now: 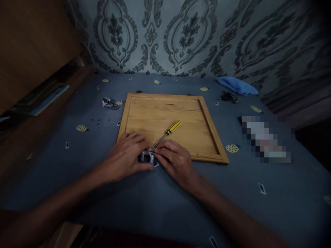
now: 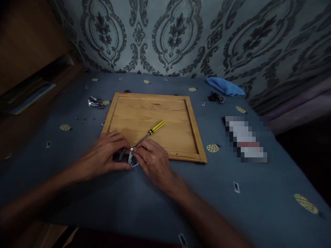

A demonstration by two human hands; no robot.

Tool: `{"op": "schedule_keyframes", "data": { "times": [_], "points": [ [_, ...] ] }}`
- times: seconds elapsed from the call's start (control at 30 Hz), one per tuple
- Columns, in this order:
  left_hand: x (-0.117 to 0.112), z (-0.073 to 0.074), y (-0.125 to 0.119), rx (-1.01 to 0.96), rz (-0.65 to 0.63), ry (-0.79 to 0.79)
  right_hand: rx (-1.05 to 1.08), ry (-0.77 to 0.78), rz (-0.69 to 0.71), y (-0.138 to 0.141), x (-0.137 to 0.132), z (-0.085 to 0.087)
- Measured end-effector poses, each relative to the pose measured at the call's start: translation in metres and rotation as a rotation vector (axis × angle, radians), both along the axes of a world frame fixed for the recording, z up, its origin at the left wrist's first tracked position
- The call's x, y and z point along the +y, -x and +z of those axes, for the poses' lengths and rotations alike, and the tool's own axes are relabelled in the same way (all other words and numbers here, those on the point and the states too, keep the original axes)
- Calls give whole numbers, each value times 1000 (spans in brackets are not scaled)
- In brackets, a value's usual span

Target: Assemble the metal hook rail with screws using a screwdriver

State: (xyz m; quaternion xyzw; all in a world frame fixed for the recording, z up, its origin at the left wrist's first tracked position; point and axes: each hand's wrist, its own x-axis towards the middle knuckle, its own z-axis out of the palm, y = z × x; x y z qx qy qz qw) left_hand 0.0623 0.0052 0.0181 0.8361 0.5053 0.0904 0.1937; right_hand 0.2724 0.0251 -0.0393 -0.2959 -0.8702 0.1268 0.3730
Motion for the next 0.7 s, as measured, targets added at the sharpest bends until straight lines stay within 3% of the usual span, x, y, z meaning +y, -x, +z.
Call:
{"op": "schedule_keyframes", "data": {
  "times": [0.7],
  "points": [
    [0,0,0,-19,13,0,39,46,8,3,2,3]
  ]
}}
